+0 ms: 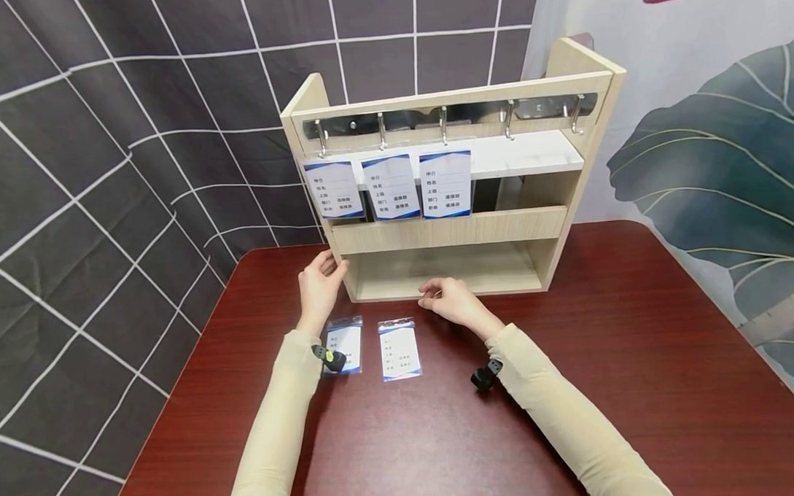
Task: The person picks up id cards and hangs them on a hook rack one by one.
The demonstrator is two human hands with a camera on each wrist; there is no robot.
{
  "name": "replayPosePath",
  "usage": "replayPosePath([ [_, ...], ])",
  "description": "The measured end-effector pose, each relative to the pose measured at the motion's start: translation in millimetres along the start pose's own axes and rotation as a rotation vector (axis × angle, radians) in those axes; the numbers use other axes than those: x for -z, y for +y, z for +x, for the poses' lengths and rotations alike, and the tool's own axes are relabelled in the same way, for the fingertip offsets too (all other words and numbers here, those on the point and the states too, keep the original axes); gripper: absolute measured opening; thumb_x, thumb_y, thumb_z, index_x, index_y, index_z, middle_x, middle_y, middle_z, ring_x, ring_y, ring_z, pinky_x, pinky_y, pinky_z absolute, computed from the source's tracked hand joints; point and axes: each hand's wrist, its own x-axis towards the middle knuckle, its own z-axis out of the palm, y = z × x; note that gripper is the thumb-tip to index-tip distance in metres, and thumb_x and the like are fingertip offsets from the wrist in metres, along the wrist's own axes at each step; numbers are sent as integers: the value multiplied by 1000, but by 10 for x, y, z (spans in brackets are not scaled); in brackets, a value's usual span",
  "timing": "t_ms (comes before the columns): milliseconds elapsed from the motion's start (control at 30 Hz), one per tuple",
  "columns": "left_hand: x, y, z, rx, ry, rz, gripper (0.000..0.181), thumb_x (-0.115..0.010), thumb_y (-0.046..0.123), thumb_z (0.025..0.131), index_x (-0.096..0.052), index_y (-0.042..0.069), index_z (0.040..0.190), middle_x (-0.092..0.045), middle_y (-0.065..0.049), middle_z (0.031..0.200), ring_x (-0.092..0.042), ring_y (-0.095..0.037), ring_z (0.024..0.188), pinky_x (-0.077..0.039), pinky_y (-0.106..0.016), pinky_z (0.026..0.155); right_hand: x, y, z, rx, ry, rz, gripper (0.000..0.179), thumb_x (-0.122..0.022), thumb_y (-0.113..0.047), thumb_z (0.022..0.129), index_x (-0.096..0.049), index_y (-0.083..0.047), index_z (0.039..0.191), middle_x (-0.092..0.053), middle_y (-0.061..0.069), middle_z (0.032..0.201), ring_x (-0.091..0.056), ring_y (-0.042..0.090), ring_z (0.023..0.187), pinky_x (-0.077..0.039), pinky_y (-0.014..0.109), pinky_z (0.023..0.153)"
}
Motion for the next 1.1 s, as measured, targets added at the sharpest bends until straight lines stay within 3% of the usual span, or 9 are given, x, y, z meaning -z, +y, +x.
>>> replayPosePath([
  [700,6,31,4,-1,6,-6,34,-74,9,91,-68,-4,122,-71,-25,112,-70,-34,107,-57,-42,91,-216,-99,41,39,-56,-4,26,-72,-10,89,-70,3,112,-71,9,95,-66,21,90,-54,35,85],
  [1100,0,19,-14,-11,6,-5,35,-74,11,91,-68,-4,122,-71,-24,112,-70,-33,107,-57,-40,91,-304,-89,62,45,-107,-103,29,-76,-10,86,-72,1,111,-72,10,99,-66,23,95,-54,36,87],
])
